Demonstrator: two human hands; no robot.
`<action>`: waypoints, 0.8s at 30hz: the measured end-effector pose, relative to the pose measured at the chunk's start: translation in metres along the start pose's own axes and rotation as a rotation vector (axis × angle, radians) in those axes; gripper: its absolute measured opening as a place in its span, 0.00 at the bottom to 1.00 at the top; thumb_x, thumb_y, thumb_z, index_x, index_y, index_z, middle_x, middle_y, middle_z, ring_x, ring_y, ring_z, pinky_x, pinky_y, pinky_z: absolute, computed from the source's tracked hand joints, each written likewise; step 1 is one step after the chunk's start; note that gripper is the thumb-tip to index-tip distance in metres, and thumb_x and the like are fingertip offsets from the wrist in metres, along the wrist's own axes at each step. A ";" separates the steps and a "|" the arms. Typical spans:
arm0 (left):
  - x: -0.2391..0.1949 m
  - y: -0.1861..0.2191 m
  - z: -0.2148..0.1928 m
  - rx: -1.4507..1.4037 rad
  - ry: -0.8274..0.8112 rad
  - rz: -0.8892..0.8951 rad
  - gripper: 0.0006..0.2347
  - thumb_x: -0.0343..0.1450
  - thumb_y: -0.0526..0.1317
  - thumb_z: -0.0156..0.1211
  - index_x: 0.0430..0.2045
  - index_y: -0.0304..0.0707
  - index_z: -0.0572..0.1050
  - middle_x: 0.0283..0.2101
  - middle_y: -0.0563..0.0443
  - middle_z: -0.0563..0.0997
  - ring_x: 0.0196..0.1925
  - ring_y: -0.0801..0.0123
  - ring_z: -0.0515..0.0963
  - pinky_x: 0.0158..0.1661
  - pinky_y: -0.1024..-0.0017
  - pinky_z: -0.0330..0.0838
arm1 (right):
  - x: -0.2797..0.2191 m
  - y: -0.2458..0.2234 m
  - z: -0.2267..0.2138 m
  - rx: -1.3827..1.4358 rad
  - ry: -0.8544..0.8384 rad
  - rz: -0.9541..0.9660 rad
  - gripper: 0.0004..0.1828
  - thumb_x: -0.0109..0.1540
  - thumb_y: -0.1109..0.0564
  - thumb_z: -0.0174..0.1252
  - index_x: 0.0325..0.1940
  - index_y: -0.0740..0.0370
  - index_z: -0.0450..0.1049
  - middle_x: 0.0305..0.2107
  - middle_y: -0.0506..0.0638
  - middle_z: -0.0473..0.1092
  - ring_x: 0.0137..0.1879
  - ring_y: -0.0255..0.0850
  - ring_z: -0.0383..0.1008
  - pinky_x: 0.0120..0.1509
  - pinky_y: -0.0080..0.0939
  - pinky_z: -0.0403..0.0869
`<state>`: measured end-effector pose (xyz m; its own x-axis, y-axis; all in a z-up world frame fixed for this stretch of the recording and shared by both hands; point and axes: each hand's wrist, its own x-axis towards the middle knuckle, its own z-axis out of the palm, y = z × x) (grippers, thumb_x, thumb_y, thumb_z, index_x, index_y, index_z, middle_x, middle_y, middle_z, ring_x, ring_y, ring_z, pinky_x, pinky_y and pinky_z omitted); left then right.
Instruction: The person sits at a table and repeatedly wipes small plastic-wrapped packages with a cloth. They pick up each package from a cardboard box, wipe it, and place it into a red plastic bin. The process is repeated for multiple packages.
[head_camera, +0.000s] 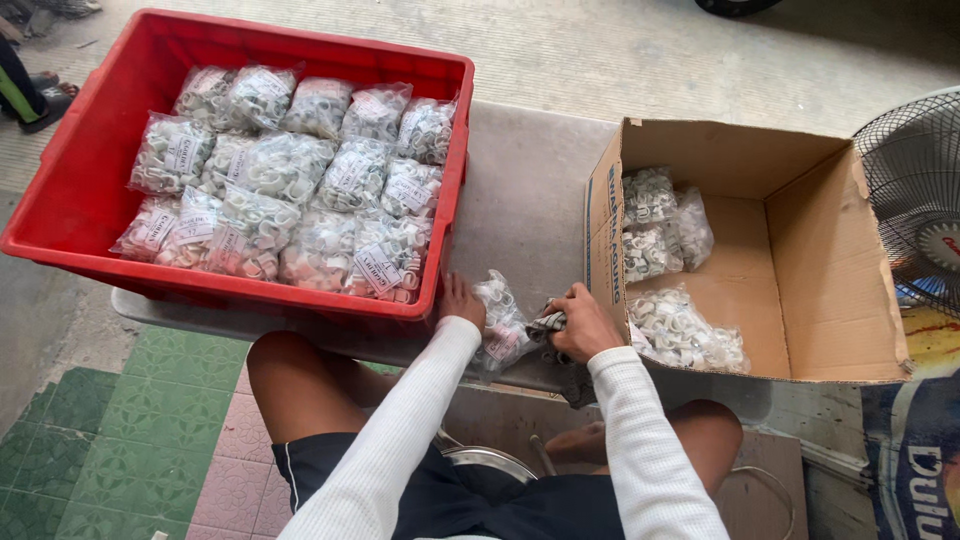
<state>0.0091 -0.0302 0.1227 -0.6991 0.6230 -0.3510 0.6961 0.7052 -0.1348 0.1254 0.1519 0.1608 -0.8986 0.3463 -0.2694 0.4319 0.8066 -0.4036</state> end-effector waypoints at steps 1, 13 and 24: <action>0.023 0.002 0.034 0.001 0.000 -0.002 0.17 0.74 0.43 0.41 0.53 0.39 0.73 0.68 0.41 0.65 0.74 0.44 0.50 0.69 0.42 0.34 | 0.004 0.001 0.007 0.001 0.000 -0.002 0.17 0.44 0.52 0.68 0.36 0.39 0.81 0.43 0.44 0.66 0.46 0.57 0.77 0.52 0.53 0.78; 0.054 0.000 0.094 -0.195 -0.237 0.194 0.26 0.76 0.41 0.38 0.69 0.71 0.43 0.77 0.52 0.36 0.76 0.39 0.30 0.69 0.40 0.27 | -0.048 -0.055 0.120 0.073 0.154 -0.194 0.27 0.71 0.54 0.37 0.74 0.61 0.51 0.71 0.64 0.46 0.75 0.64 0.42 0.72 0.69 0.47; -0.009 -0.013 -0.010 -0.203 -0.253 0.086 0.22 0.77 0.44 0.31 0.69 0.73 0.48 0.77 0.50 0.35 0.76 0.41 0.33 0.70 0.45 0.30 | 0.018 -0.024 0.117 0.035 -0.008 0.094 0.36 0.69 0.32 0.36 0.76 0.50 0.47 0.67 0.64 0.53 0.74 0.59 0.52 0.68 0.69 0.61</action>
<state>0.0042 -0.0414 0.1369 -0.5585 0.5971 -0.5759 0.6864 0.7224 0.0834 0.1076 0.0822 0.0631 -0.8532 0.4161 -0.3144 0.5171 0.7533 -0.4063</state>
